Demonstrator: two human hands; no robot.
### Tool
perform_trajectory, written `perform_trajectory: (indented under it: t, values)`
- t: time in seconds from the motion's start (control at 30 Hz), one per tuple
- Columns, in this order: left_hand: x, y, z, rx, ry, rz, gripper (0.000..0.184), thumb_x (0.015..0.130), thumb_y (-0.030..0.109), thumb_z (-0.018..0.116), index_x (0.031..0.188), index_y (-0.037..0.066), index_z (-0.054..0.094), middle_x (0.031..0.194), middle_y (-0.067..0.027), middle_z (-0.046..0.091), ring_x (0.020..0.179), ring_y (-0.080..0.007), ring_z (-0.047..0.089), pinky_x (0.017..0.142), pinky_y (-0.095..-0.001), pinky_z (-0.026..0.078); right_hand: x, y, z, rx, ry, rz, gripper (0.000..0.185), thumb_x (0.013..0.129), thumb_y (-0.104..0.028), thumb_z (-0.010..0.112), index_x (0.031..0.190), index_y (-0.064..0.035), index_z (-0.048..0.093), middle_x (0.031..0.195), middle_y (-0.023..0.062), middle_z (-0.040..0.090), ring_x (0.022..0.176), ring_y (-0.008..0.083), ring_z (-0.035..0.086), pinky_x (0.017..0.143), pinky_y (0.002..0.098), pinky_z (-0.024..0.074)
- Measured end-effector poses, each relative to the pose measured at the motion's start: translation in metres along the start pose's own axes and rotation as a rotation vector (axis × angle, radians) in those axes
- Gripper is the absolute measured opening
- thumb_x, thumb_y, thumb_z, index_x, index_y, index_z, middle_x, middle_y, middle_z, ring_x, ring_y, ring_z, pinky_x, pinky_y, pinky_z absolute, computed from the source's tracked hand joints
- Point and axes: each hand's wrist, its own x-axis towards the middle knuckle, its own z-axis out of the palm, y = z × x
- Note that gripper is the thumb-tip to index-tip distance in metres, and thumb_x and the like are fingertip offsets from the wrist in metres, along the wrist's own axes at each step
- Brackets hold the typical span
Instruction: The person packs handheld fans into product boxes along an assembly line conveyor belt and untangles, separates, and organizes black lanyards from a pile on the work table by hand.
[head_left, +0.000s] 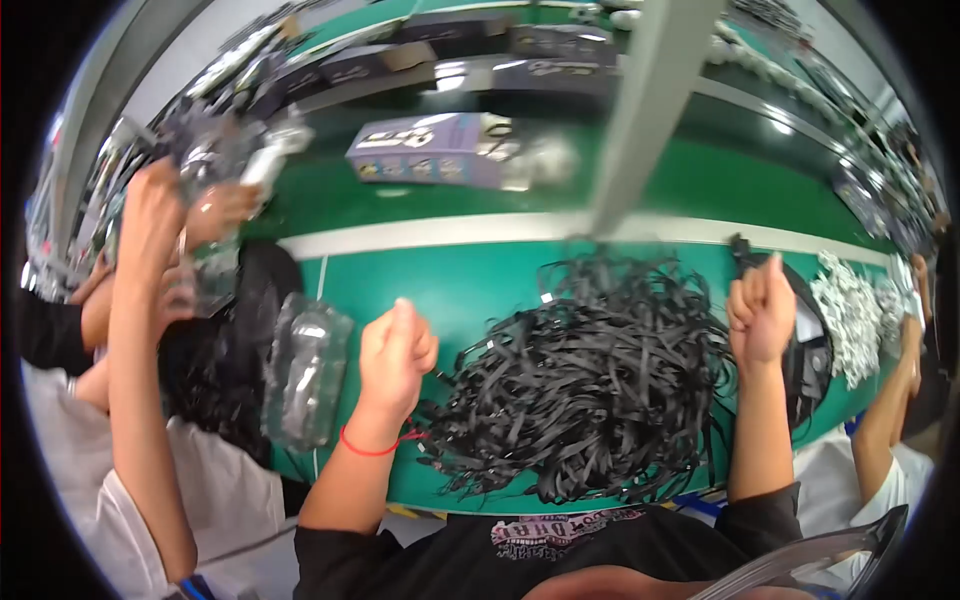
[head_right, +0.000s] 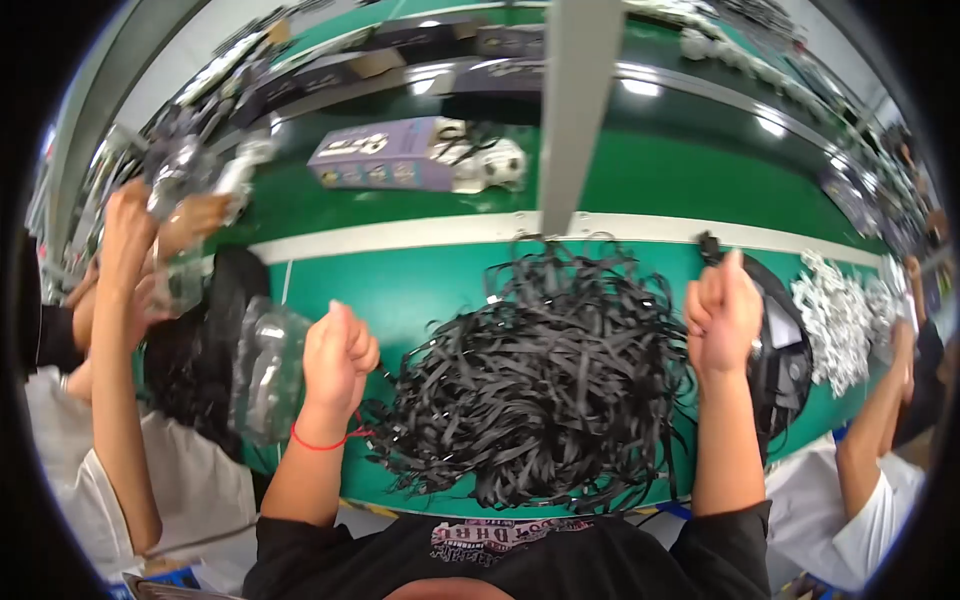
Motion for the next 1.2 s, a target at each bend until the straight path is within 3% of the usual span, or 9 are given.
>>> perform_trajectory:
  t: [0.17, 0.23, 0.43, 0.7, 0.83, 0.97, 1.03, 1.1, 1.2]
  values:
    - [0.004, -0.005, 0.003, 0.121, -0.055, 0.06, 0.049, 0.107, 0.035, 0.039, 0.065, 0.011, 0.03, 0.056, 0.0033, 0.026, 0.048, -0.0079, 0.018, 0.043, -0.0267, 0.016, 0.095, -0.032, 0.065, -0.739, -0.051, 0.055, 0.036, 0.102, -0.031, 0.051, 0.104, 0.0011, 0.066, 0.062, 0.0008, 0.05, 0.05, 0.0074, 0.043, 0.045, 0.0235, 0.032]
    - [0.001, -0.009, -0.004, 0.113, -0.073, 0.038, 0.05, 0.107, 0.035, 0.04, 0.065, 0.011, 0.03, 0.056, 0.0032, 0.026, 0.048, -0.0078, 0.019, 0.043, -0.0265, 0.017, 0.185, 0.001, 0.067, -1.203, -0.199, -0.418, 0.041, 0.096, -0.029, 0.054, 0.117, 0.0053, 0.063, 0.096, 0.0229, 0.068, 0.096, 0.0272, 0.065, 0.089, 0.0388, 0.0493]
    - [0.008, -0.012, -0.026, 0.136, -0.097, 0.075, 0.05, 0.106, 0.035, 0.043, 0.065, 0.009, 0.032, 0.057, 0.0031, 0.027, 0.049, -0.0071, 0.02, 0.044, -0.0258, 0.018, 0.325, 0.069, 0.108, -1.523, -0.456, -0.944, 0.042, 0.097, -0.029, 0.057, 0.129, -0.0022, 0.057, 0.114, 0.0173, 0.067, 0.094, 0.0283, 0.067, 0.088, 0.0393, 0.0522]
    - [0.021, -0.018, -0.051, 0.123, -0.092, 0.058, 0.05, 0.105, 0.034, 0.046, 0.064, 0.008, 0.034, 0.057, 0.0034, 0.028, 0.049, -0.007, 0.021, 0.044, -0.0258, 0.019, 0.403, 0.105, 0.085, -1.297, -0.571, -0.547, 0.05, 0.088, -0.038, 0.064, 0.123, -0.0022, 0.058, 0.106, 0.0245, 0.067, 0.103, 0.0403, 0.064, 0.09, 0.0473, 0.0494]
    - [0.026, -0.022, -0.074, 0.057, -0.103, 0.05, 0.047, 0.106, 0.029, 0.045, 0.065, 0.007, 0.035, 0.058, 0.0035, 0.033, 0.051, -0.0063, 0.028, 0.045, -0.0247, 0.023, 0.308, 0.064, 0.152, -1.999, -0.195, -0.501, 0.045, 0.091, -0.039, 0.062, 0.118, -0.0032, 0.058, 0.101, 0.0234, 0.069, 0.098, 0.0428, 0.064, 0.087, 0.0476, 0.0506]
    - [0.032, -0.032, -0.086, 0.113, -0.059, 0.017, 0.05, 0.105, 0.035, 0.045, 0.064, 0.009, 0.034, 0.057, 0.0034, 0.027, 0.049, -0.0068, 0.021, 0.044, -0.0253, 0.019, 0.364, 0.05, 0.224, -1.838, -0.144, -0.932, 0.058, 0.091, -0.049, 0.059, 0.126, -0.0036, 0.056, 0.097, 0.0221, 0.07, 0.09, 0.0401, 0.068, 0.082, 0.0475, 0.0529]
    - [0.034, -0.034, -0.092, 0.105, -0.06, 0.027, 0.05, 0.105, 0.035, 0.045, 0.064, 0.009, 0.034, 0.057, 0.0035, 0.027, 0.049, -0.0068, 0.021, 0.044, -0.0254, 0.019, 0.42, 0.063, 0.277, -1.728, -0.108, -1.201, 0.053, 0.091, -0.061, 0.056, 0.095, -0.0086, 0.065, 0.083, 0.0173, 0.07, 0.076, 0.0341, 0.069, 0.06, 0.0489, 0.0529]
    - [0.034, -0.035, -0.1, 0.067, -0.04, 0.016, 0.05, 0.106, 0.036, 0.044, 0.065, 0.009, 0.033, 0.057, 0.0038, 0.026, 0.05, -0.0068, 0.02, 0.044, -0.0255, 0.019, 0.426, 0.069, 0.325, -1.586, 0.167, -0.912, 0.087, 0.083, -0.062, 0.066, 0.149, -0.0144, 0.035, 0.098, 0.021, 0.07, 0.087, 0.0356, 0.069, 0.065, 0.0503, 0.056]
    - [0.027, -0.025, -0.113, 0.054, -0.029, 0.062, 0.048, 0.106, 0.031, 0.044, 0.065, 0.009, 0.032, 0.057, 0.0044, 0.029, 0.05, -0.0061, 0.023, 0.045, -0.0256, 0.02, 0.386, 0.081, 0.317, -1.533, -0.124, -0.898, 0.067, 0.088, -0.055, 0.061, 0.134, -0.0066, 0.05, 0.095, 0.0219, 0.07, 0.088, 0.0372, 0.069, 0.076, 0.0464, 0.0541]
